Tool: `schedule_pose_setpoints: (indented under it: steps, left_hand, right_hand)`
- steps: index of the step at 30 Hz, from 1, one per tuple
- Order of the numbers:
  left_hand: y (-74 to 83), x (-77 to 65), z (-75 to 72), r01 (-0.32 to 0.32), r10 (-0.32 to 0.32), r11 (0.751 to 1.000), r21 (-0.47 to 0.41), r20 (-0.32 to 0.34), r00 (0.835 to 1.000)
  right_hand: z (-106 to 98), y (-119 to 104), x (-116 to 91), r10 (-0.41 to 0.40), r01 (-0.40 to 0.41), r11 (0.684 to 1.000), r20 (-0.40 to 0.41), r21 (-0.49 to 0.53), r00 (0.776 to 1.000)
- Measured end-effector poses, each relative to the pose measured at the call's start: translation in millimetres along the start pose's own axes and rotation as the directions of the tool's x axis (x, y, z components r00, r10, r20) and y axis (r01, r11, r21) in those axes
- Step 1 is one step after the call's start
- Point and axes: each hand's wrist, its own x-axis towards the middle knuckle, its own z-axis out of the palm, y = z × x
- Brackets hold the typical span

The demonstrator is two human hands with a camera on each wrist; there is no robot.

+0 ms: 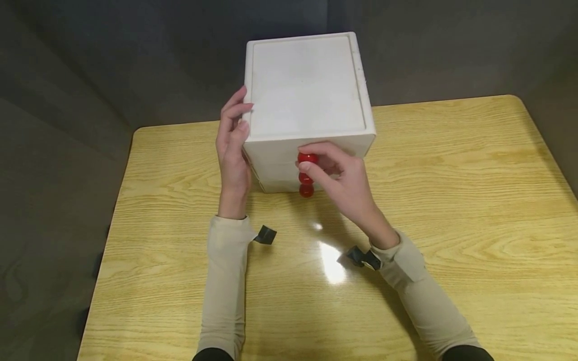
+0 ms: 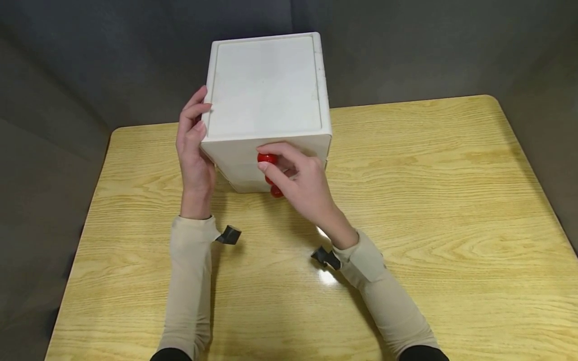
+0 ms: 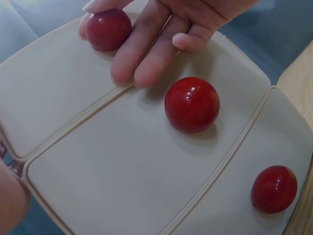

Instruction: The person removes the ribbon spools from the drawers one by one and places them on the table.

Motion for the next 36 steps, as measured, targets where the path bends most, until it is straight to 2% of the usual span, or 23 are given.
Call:
schedule_pose_setpoints:
  steps: [10,16,26,36]
  left_hand:
    - [0.0,0.8,-2.3,-0.013,0.013,1.000,0.011,-0.002,1.000]
    - [-1.1,0.6,-3.3,-0.030,0.030,1.000,-0.004,0.006,1.000]
    - [-0.8,-0.3,-2.9,-0.023,0.024,0.999,-0.036,0.015,1.000]
    - [-1.5,-0.2,-3.3,-0.026,0.028,0.998,-0.048,0.029,0.999]
  right_hand:
    - [-2.8,-10.0,-0.3,0.090,-0.092,0.990,0.030,0.102,0.996]
    - [-4.4,-15.1,-3.0,0.115,-0.120,0.986,0.055,0.111,0.992]
    - [-9.1,-23.7,-7.0,0.128,-0.139,0.988,0.143,0.070,0.981]
    - [-13.9,-34.4,-8.8,0.154,-0.145,0.988,0.206,-0.057,0.966]
